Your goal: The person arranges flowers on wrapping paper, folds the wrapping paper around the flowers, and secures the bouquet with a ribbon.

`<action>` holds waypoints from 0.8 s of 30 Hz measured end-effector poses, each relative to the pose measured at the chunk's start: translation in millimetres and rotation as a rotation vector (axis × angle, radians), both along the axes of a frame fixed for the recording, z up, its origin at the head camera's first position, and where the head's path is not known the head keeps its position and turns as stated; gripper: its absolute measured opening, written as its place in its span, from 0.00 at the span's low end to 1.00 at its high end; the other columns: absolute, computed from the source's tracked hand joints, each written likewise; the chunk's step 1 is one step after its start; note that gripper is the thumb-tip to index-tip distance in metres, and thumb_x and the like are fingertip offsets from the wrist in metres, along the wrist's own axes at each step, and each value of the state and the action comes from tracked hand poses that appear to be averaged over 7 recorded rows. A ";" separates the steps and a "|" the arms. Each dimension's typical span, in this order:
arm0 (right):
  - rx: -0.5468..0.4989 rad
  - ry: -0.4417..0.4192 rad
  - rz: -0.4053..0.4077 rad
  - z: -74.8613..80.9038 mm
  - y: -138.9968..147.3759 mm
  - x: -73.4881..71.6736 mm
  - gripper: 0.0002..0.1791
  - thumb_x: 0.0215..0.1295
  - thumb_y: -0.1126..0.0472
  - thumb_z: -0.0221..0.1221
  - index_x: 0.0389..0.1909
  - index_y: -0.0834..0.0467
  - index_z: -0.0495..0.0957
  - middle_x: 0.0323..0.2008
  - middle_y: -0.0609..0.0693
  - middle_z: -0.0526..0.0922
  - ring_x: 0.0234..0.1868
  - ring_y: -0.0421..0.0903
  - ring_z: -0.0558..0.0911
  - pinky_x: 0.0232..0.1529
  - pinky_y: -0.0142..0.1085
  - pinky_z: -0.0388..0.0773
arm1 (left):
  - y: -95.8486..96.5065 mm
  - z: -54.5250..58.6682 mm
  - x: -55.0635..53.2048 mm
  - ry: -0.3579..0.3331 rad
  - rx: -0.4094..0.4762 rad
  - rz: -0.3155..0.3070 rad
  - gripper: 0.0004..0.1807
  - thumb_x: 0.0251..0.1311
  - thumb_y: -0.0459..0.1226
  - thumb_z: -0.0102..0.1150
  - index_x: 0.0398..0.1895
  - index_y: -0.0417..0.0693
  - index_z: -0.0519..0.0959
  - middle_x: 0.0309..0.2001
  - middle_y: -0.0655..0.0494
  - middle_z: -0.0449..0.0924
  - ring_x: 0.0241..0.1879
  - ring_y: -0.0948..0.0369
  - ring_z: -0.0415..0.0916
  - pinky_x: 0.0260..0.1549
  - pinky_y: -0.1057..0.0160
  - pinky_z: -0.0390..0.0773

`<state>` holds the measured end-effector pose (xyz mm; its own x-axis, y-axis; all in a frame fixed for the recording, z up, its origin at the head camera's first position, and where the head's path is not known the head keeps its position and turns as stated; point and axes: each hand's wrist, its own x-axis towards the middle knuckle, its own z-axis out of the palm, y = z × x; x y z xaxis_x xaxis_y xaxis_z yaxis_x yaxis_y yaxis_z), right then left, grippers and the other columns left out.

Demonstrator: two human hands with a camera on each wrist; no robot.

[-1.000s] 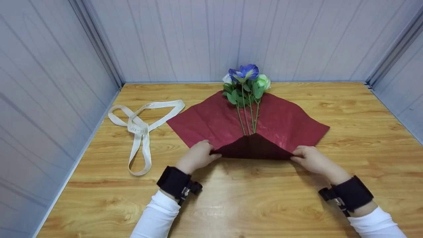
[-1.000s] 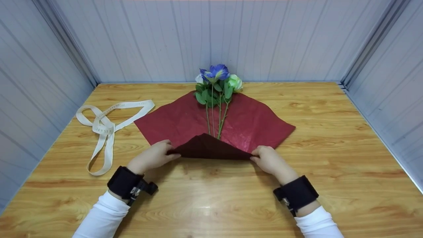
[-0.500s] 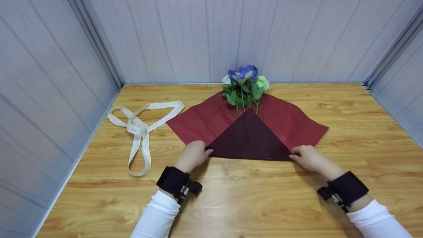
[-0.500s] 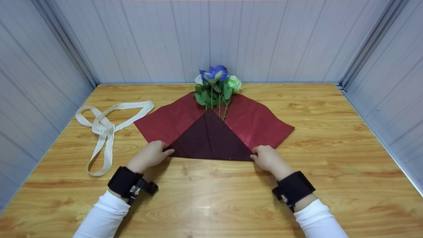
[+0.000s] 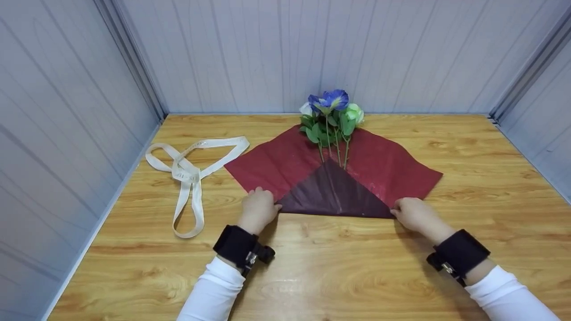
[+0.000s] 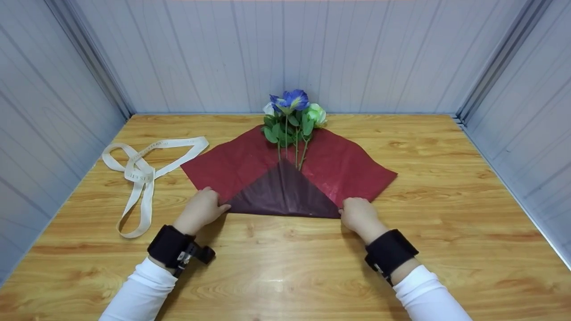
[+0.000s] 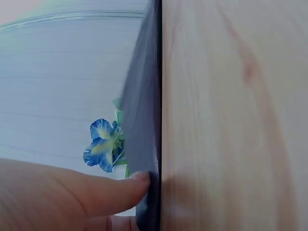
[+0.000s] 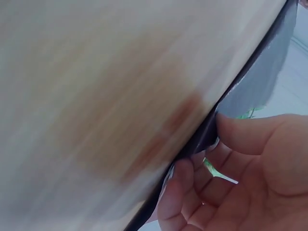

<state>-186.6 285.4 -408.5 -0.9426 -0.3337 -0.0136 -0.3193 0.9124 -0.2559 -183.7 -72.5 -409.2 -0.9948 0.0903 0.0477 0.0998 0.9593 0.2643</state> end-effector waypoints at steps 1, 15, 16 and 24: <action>0.006 0.005 -0.001 -0.1 -0.2 0.2 0.12 0.65 0.67 0.59 0.21 0.62 0.74 0.20 0.52 0.75 0.26 0.52 0.77 0.33 0.49 0.74 | -0.1 0.2 0.2 -0.003 -0.003 0.004 0.17 0.60 0.43 0.69 0.33 0.35 0.83 0.40 0.39 0.77 0.45 0.43 0.76 0.42 0.46 0.77; 0.099 0.032 -0.040 1.4 -7.4 2.3 0.12 0.65 0.67 0.58 0.20 0.62 0.74 0.23 0.59 0.79 0.31 0.63 0.81 0.33 0.52 0.77 | 8.6 0.9 6.6 0.001 -0.092 -0.210 0.22 0.60 0.31 0.62 0.56 0.26 0.73 0.55 0.31 0.71 0.59 0.38 0.68 0.58 0.44 0.69; 0.096 0.030 -0.044 1.4 -7.3 2.3 0.12 0.65 0.67 0.58 0.20 0.62 0.75 0.23 0.59 0.79 0.32 0.63 0.81 0.33 0.53 0.77 | 11.4 1.3 8.1 -0.017 -0.096 -0.256 0.26 0.60 0.31 0.61 0.60 0.25 0.71 0.61 0.29 0.66 0.64 0.37 0.62 0.63 0.44 0.63; 0.093 0.036 -0.033 1.9 -7.4 1.3 0.13 0.65 0.68 0.59 0.20 0.61 0.74 0.22 0.59 0.79 0.30 0.62 0.81 0.32 0.53 0.77 | 32.5 5.1 19.6 -0.215 0.035 -0.605 0.43 0.69 0.45 0.57 0.74 0.27 0.50 0.77 0.33 0.36 0.76 0.42 0.31 0.72 0.49 0.40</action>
